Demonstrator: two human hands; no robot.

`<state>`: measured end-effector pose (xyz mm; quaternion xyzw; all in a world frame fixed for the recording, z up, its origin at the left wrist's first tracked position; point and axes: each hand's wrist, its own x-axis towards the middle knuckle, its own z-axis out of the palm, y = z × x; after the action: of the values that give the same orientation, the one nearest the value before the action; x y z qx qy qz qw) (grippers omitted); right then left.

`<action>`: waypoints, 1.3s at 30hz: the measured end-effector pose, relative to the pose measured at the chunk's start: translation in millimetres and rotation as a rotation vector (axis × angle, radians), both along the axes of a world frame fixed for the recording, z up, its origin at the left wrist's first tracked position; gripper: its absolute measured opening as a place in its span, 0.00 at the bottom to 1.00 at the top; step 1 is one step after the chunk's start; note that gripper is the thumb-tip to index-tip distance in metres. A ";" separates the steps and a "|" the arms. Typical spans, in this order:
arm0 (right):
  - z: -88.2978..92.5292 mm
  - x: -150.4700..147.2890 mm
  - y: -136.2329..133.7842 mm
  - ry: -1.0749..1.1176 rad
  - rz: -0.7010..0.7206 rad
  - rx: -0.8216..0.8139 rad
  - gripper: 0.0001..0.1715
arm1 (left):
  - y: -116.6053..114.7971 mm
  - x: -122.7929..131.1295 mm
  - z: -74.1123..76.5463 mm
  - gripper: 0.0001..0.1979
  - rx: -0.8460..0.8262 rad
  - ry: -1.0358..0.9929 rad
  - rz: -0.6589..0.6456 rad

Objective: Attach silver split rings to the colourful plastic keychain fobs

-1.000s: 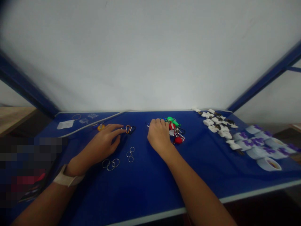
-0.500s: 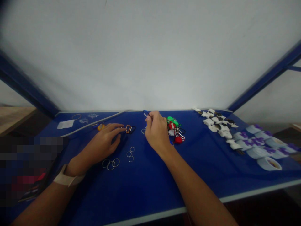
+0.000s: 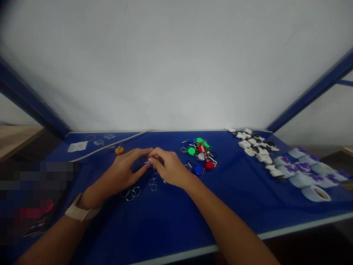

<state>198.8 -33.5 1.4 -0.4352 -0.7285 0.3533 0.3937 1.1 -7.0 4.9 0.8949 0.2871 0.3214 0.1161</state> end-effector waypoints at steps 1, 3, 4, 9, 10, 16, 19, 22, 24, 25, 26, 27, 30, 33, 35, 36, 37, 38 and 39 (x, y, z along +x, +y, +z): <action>-0.4 -0.3 -0.1 -0.005 0.002 -0.007 0.07 | 0.5 0.4 -0.7 0.16 0.010 -0.018 -0.011; -0.8 0.0 0.0 -0.009 0.006 -0.028 0.08 | 2.2 0.1 -2.8 0.15 0.038 -0.043 -0.017; -0.8 0.4 0.1 -0.019 0.005 -0.038 0.08 | 3.2 -0.6 -3.9 0.15 0.049 -0.046 -0.018; 2.8 3.4 -0.6 -0.082 -0.009 -0.008 0.13 | 7.6 -5.2 -6.7 0.15 0.038 -0.026 0.018; 4.1 4.1 -0.7 -0.089 -0.011 0.008 0.12 | 8.1 -5.7 -6.7 0.14 0.032 -0.023 0.031; 9.4 7.3 -0.2 -0.223 -0.078 0.072 0.11 | 9.0 -5.2 -5.6 0.11 0.015 -0.024 0.071; 8.5 7.5 0.3 -0.246 -0.094 0.136 0.12 | 7.1 -4.5 -3.0 0.08 -0.036 0.027 0.096; 6.9 6.1 0.6 -0.270 -0.082 0.221 0.12 | 3.6 -3.7 0.1 0.07 -0.084 0.152 0.118; 6.4 4.7 0.6 -0.278 -0.067 0.258 0.13 | 1.2 -2.9 1.5 0.08 -0.105 0.233 0.130; 6.4 4.0 0.4 -0.279 -0.063 0.271 0.13 | 0.0 -2.5 1.9 0.09 -0.113 0.263 0.131; 6.6 3.3 0.2 -0.280 -0.061 0.280 0.13 | -0.9 -2.1 2.1 0.09 -0.121 0.286 0.129; 6.8 2.6 -0.2 -0.283 -0.060 0.287 0.13 | -1.7 -1.8 2.1 0.09 -0.128 0.302 0.124; 7.6 1.2 -1.6 -0.315 -0.063 0.291 0.13 | -2.8 -1.3 1.1 0.10 -0.148 0.319 0.104; 7.6 0.3 -2.8 -0.350 -0.063 0.290 0.14 | -2.8 -1.6 -0.6 0.11 -0.149 0.327 0.080; 7.0 -0.2 -3.2 -0.371 -0.058 0.294 0.14 | -2.6 -2.2 -1.8 0.11 -0.139 0.333 0.065; 6.7 -0.4 -3.4 -0.382 -0.056 0.296 0.14 | -2.6 -2.6 -2.4 0.12 -0.133 0.335 0.059; 6.3 -0.6 -3.5 -0.395 -0.056 0.298 0.14 | -2.5 -2.9 -2.9 0.12 -0.128 0.335 0.055; 5.9 -0.7 -3.5 -0.408 -0.054 0.297 0.14 | -2.5 -3.2 -3.4 0.12 -0.128 0.333 0.051; 5.5 -0.7 -3.7 -0.420 -0.053 0.296 0.14 | -2.5 -3.4 -3.7 0.13 -0.132 0.332 0.046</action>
<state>198.1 -37.1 6.9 -0.4555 -0.8265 0.1345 0.3023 -2.4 -9.5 1.2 0.9192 0.3434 0.1522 0.1184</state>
